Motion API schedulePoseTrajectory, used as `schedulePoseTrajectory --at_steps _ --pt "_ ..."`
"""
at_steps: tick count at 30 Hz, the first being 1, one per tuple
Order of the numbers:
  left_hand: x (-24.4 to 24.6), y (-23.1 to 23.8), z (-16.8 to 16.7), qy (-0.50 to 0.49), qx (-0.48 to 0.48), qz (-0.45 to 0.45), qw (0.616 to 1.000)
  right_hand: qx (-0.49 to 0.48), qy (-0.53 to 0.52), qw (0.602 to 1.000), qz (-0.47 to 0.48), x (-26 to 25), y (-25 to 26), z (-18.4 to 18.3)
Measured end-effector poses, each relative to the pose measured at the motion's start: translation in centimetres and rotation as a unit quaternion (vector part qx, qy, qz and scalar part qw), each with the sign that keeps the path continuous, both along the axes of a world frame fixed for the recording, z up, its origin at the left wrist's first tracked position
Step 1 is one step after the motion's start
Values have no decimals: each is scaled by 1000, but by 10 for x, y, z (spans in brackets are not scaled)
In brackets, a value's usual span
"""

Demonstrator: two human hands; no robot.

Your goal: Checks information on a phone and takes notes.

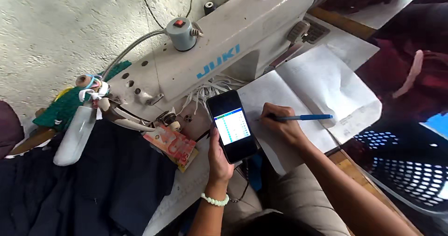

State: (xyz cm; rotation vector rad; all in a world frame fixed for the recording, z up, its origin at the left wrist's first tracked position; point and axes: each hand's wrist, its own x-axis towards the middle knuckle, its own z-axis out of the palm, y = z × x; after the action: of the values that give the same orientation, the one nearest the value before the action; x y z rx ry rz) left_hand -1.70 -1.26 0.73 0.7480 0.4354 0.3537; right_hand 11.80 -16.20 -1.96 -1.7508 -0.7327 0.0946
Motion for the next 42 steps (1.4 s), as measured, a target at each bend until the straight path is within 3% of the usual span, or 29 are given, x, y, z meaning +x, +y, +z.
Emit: schedulePoseTrajectory --at_steps 6,13,18,42 --pt "0 0 1 1 -10 5 1000 12 25 999 -16 1 -1 1" --pt "0 0 0 5 -1 2 1000 -29 -45 998 -19 -3 3 1" --pt "0 0 1 4 -13 5 1000 6 4 1000 -13 1 0 1" --pt "0 0 0 -1 -14 -3 1000 -8 -56 997 -43 -2 5 0"
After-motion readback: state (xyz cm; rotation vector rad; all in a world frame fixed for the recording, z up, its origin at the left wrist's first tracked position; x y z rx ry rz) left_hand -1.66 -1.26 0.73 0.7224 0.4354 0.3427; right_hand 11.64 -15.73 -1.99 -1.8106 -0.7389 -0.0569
